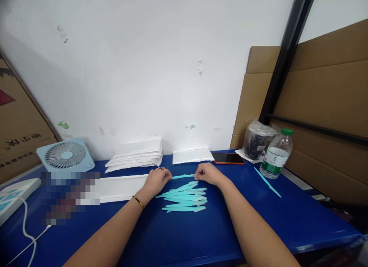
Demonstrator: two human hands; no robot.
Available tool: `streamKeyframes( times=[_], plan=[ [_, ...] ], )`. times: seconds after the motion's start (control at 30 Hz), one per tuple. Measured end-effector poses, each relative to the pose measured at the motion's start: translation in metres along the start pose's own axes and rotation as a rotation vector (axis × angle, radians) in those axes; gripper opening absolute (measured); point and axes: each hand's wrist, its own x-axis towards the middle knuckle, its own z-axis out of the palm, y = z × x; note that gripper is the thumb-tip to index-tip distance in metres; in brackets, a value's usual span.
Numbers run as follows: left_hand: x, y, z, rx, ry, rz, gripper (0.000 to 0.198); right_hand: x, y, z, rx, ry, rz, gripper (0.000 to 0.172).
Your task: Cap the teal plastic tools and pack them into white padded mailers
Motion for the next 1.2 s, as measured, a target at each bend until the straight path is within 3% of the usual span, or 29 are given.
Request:
streamKeyframes(
  times=[0.2,0.4,0.57,0.77,0.87,1.0,1.2],
  plan=[
    [-0.001,-0.003,0.000,-0.046,0.007,-0.010,0.012,-0.004,-0.005,-0.007,-0.043,0.032,-0.025,0.016],
    [-0.006,0.007,0.002,-0.065,-0.178,0.080,0.018,-0.002,-0.020,0.000,-0.110,-0.108,-0.062,0.012],
    [-0.006,0.007,0.002,-0.083,-0.212,0.080,0.022,-0.002,-0.019,0.000,-0.104,-0.098,-0.052,0.014],
    [-0.005,0.007,0.001,0.060,-0.137,0.139,0.019,-0.002,-0.016,-0.002,-0.056,-0.051,-0.069,0.015],
    [-0.003,0.002,-0.001,0.161,-0.065,0.094,0.021,-0.003,-0.008,-0.007,-0.047,-0.024,-0.006,0.012],
    [-0.003,0.000,-0.005,0.134,-0.041,0.045,0.014,-0.007,-0.005,-0.014,-0.028,0.023,0.024,0.018],
    [-0.010,0.013,-0.006,0.005,-0.176,0.169,0.019,-0.008,-0.022,-0.010,-0.050,-0.177,-0.097,0.026]
  ],
)
